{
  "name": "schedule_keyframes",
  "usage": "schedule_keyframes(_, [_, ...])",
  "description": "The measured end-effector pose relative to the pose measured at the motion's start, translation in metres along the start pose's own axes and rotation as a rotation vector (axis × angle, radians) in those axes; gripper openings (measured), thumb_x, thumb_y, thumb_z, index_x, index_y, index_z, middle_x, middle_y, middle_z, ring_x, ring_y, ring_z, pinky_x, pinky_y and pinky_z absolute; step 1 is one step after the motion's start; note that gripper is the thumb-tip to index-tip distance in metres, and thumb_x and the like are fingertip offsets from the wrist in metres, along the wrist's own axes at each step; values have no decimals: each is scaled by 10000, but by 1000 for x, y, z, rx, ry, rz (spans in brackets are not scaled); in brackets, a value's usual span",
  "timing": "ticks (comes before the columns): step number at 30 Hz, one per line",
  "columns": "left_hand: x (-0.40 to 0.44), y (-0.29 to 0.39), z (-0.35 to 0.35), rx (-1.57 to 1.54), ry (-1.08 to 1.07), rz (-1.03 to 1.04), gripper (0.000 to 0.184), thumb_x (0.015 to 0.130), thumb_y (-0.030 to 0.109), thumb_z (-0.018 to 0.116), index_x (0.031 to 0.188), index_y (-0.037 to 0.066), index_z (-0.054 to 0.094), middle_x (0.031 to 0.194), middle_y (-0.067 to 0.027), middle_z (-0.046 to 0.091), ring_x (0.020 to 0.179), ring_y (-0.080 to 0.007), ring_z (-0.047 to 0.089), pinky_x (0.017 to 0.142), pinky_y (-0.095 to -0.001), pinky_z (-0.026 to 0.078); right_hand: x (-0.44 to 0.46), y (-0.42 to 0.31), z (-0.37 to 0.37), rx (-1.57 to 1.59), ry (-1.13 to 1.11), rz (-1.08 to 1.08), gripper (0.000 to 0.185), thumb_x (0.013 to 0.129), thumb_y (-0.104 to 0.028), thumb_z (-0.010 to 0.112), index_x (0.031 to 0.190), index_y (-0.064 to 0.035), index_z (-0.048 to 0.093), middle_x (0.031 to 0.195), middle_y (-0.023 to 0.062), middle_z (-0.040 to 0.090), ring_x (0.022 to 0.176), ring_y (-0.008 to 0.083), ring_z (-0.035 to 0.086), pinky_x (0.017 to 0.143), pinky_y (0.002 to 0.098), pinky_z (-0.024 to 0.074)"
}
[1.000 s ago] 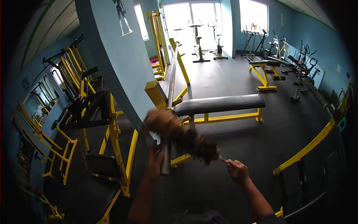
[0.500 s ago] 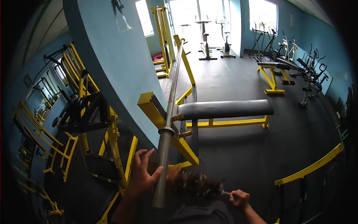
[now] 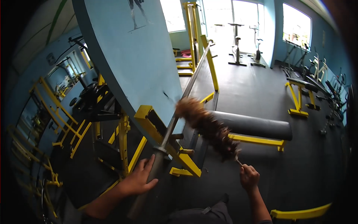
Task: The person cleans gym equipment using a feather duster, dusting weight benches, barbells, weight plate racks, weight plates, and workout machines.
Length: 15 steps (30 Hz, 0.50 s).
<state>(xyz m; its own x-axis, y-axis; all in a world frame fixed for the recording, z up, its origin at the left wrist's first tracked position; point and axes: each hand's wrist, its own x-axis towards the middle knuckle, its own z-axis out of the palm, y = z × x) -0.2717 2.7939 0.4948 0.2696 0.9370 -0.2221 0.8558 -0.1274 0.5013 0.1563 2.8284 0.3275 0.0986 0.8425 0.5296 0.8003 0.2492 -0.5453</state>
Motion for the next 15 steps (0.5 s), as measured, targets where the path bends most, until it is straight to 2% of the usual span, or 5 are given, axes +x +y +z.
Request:
schedule_keyframes(3, [12, -5, 15, 341, 107, -9, 880, 931, 299, 593, 1538, 14, 22, 1427, -351, 217, 1309, -539, 288, 1119, -540, 260, 48, 34, -1, 43, -140, -176, 80, 860, -207, 638, 886, -133, 654, 701, 56, 605, 585, 281, 630, 533, 392, 505])
schedule_keyframes(6, [31, 14, 25, 245, 216, -87, 813, 957, 238, 559, 1537, 18, 33, 1428, -353, 209, 1287, -543, 302, 1098, -558, 274, 82, 65, 18, 106, -198, -220, 83, 865, -206, 643, 898, -131, 659, 704, 55, 609, 594, 284, 637, 534, 384, 510])
schedule_keyframes(10, [53, 38, 36, 526, 436, -201, 694, 961, 193, 546, 1522, 25, 171, 1438, -316, 246, 1274, -503, 329, 1087, -542, 288, 110, 89, 30, 210, -306, -319, 100, 869, -203, 652, 925, -120, 655, 736, 73, 633, 610, 290, 649, 526, 382, 514])
schedule_keyframes(13, [68, 55, 44, 598, 452, -186, 651, 984, 292, 505, 1521, 58, 222, 1476, -232, 273, 1316, -421, 332, 1091, -549, 268, 111, 117, 57, 238, -372, -284, 111, 879, -208, 639, 909, -103, 658, 763, 88, 648, 636, 315, 650, 557, 404, 519])
schedule_keyframes(15, [83, 67, 54, 710, 386, -288, 670, 1006, 430, 417, 1541, 96, 188, 1518, -164, 262, 1392, -344, 277, 1114, -588, 211, 103, 144, 92, 309, -261, -15, 129, 886, -215, 626, 892, -92, 666, 786, 102, 660, 677, 332, 658, 605, 419, 526])
